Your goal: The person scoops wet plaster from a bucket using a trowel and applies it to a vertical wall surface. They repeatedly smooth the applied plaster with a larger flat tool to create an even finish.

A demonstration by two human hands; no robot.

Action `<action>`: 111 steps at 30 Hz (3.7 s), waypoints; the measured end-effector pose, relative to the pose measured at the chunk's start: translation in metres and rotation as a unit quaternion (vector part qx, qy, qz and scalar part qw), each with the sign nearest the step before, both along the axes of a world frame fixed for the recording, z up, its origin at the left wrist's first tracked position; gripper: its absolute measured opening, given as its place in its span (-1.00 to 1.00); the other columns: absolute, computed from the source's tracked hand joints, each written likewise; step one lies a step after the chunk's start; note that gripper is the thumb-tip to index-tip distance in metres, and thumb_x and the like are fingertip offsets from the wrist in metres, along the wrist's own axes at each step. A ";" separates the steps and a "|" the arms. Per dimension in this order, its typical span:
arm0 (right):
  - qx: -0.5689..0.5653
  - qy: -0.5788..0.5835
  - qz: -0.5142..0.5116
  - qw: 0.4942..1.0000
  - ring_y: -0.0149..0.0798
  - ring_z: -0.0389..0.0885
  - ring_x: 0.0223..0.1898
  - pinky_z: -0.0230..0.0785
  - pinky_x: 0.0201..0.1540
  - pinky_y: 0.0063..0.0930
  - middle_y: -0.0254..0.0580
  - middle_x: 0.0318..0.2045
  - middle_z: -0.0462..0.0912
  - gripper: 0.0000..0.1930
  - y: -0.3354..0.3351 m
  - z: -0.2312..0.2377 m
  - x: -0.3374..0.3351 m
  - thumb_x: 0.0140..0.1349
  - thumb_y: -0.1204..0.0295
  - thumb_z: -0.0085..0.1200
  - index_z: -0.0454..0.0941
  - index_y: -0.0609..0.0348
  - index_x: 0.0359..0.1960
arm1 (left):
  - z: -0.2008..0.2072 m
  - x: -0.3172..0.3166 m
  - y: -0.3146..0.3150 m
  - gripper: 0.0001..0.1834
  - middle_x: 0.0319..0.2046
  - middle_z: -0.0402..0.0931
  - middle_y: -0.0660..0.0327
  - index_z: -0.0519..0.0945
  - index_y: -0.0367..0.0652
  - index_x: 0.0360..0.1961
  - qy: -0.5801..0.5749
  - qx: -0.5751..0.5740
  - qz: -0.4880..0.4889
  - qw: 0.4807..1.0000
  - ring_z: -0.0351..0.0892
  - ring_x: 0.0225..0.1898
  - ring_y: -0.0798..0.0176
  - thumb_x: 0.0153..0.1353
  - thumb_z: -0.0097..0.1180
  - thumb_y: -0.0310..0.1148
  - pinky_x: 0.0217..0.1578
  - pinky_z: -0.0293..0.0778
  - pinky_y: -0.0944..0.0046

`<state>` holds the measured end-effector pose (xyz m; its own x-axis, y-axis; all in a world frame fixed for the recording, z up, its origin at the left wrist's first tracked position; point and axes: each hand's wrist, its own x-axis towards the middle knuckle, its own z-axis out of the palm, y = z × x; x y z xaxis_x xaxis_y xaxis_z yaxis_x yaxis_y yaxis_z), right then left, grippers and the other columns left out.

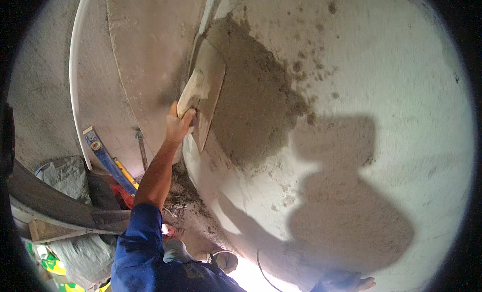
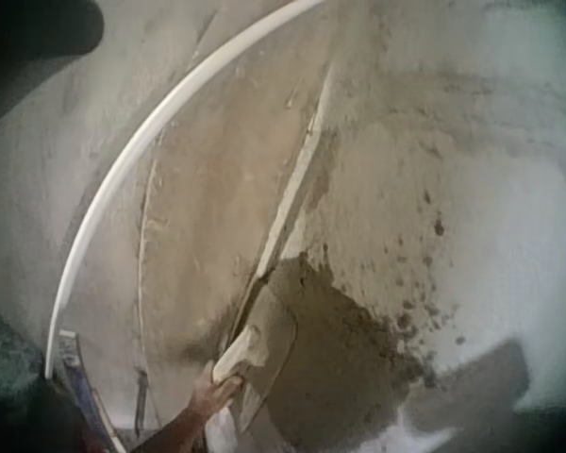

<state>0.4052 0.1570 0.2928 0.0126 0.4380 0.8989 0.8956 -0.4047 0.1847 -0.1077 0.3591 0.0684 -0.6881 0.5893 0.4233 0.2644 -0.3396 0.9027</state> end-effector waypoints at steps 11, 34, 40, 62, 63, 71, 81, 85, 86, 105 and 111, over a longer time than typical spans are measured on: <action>-0.072 0.173 -0.027 0.982 0.34 0.21 0.39 0.03 0.37 0.56 0.19 0.23 0.36 -0.55 -0.019 0.007 0.010 0.39 0.26 0.07 0.34 0.28 0.18 | 0.187 -0.003 0.002 -0.38 -0.46 0.63 0.00 0.54 -0.31 -0.21 0.077 0.037 0.022 0.996 0.66 -0.40 0.19 0.23 0.32 0.14 -0.34 0.53 0.11; 0.104 -0.212 0.279 0.931 0.27 0.25 0.43 0.06 0.45 0.34 0.25 0.39 0.32 -0.70 0.001 0.016 0.007 0.53 0.43 -0.14 0.45 0.25 0.19 | -0.022 0.074 -0.035 -0.52 -0.33 0.67 0.02 0.53 -0.30 -0.06 -0.076 -0.065 -0.062 0.993 0.69 -0.31 0.20 0.28 0.34 -0.09 -0.31 0.58 0.16; 0.128 -0.279 0.274 0.911 0.25 0.25 0.43 0.07 0.45 0.35 0.21 0.36 0.35 -0.71 0.013 0.007 0.078 0.53 0.40 -0.14 0.45 0.22 0.18 | 0.071 0.083 -0.047 -0.48 -0.37 0.67 -0.02 0.52 -0.30 -0.08 -0.020 -0.049 -0.034 0.998 0.74 -0.29 0.08 0.28 0.32 -0.01 -0.30 0.59 0.12; 0.128 -0.192 0.251 0.940 0.20 0.26 0.45 -0.01 0.46 0.26 0.08 0.36 0.39 -0.69 0.002 0.009 0.027 0.52 0.32 -0.05 0.45 0.11 0.20 | 0.074 0.144 -0.086 -0.37 -0.29 0.65 -0.13 0.47 -0.31 -0.07 -0.031 -0.069 -0.102 0.992 0.73 -0.21 -0.01 0.24 0.36 0.08 -0.21 0.60 0.09; 0.136 -0.208 0.243 0.938 0.20 0.25 0.45 -0.03 0.46 0.26 0.07 0.36 0.40 -0.69 0.004 0.010 0.031 0.52 0.32 -0.05 0.46 0.10 0.20 | 0.064 0.153 -0.092 -0.38 -0.28 0.65 -0.12 0.48 -0.32 -0.06 -0.054 -0.078 -0.119 0.988 0.73 -0.20 -0.02 0.25 0.35 0.07 -0.20 0.59 0.09; 0.130 -0.181 0.229 0.947 0.17 0.23 0.47 -0.02 0.46 0.26 -0.01 0.36 0.40 -0.69 -0.002 0.005 0.026 0.53 0.26 -0.06 0.46 0.05 0.20 | 0.213 0.131 -0.076 -0.36 -0.28 0.63 -0.22 0.49 -0.43 -0.05 0.011 0.003 -0.056 0.998 0.70 -0.20 -0.14 0.32 0.27 0.07 -0.22 0.55 0.02; 0.132 -0.186 0.244 0.942 0.16 0.22 0.48 0.07 0.42 0.21 -0.01 0.38 0.38 -0.67 0.004 -0.008 0.063 0.53 0.26 -0.05 0.45 0.08 0.22 | 0.085 0.178 -0.106 -0.41 -0.15 0.67 -0.12 0.49 -0.28 0.06 -0.014 -0.088 -0.129 0.988 0.72 -0.10 -0.12 0.22 0.39 -0.06 -0.11 0.61 0.03; 0.156 -0.203 0.246 0.935 0.18 0.22 0.47 0.10 0.41 0.23 0.02 0.37 0.39 -0.67 0.014 -0.007 0.062 0.53 0.28 -0.06 0.45 0.07 0.22 | -0.019 0.217 -0.129 -0.39 -0.11 0.67 -0.10 0.48 -0.27 0.14 -0.038 -0.124 -0.157 0.979 0.72 -0.08 -0.10 0.23 0.39 -0.10 -0.10 0.63 0.05; 0.157 -0.207 0.236 0.936 0.18 0.22 0.47 0.10 0.41 0.24 0.02 0.37 0.40 -0.67 0.013 -0.008 0.065 0.53 0.28 -0.07 0.45 0.06 0.23 | -0.013 0.218 -0.131 -0.39 -0.10 0.67 -0.10 0.47 -0.28 0.15 -0.035 -0.128 -0.169 0.977 0.72 -0.07 -0.09 0.23 0.39 -0.11 -0.09 0.63 0.05; 0.144 -0.199 0.236 0.940 0.21 0.29 0.42 0.20 0.39 0.28 0.06 0.32 0.42 -0.72 0.006 -0.004 0.053 0.53 0.28 -0.05 0.48 0.10 0.15 | 0.125 0.120 -0.065 -0.44 -0.24 0.66 -0.06 0.48 -0.30 -0.01 -0.038 -0.087 -0.118 0.989 0.71 -0.21 0.04 0.27 0.35 -0.03 -0.16 0.58 0.12; 0.157 -0.194 0.237 0.939 0.23 0.28 0.43 0.16 0.40 0.30 0.05 0.32 0.43 -0.72 0.013 -0.007 0.058 0.52 0.35 -0.06 0.45 0.11 0.17 | -0.030 0.185 -0.114 -0.43 -0.16 0.68 -0.05 0.47 -0.31 0.12 -0.184 -0.187 -0.194 0.945 0.72 -0.12 0.14 0.27 0.37 -0.14 -0.09 0.60 0.14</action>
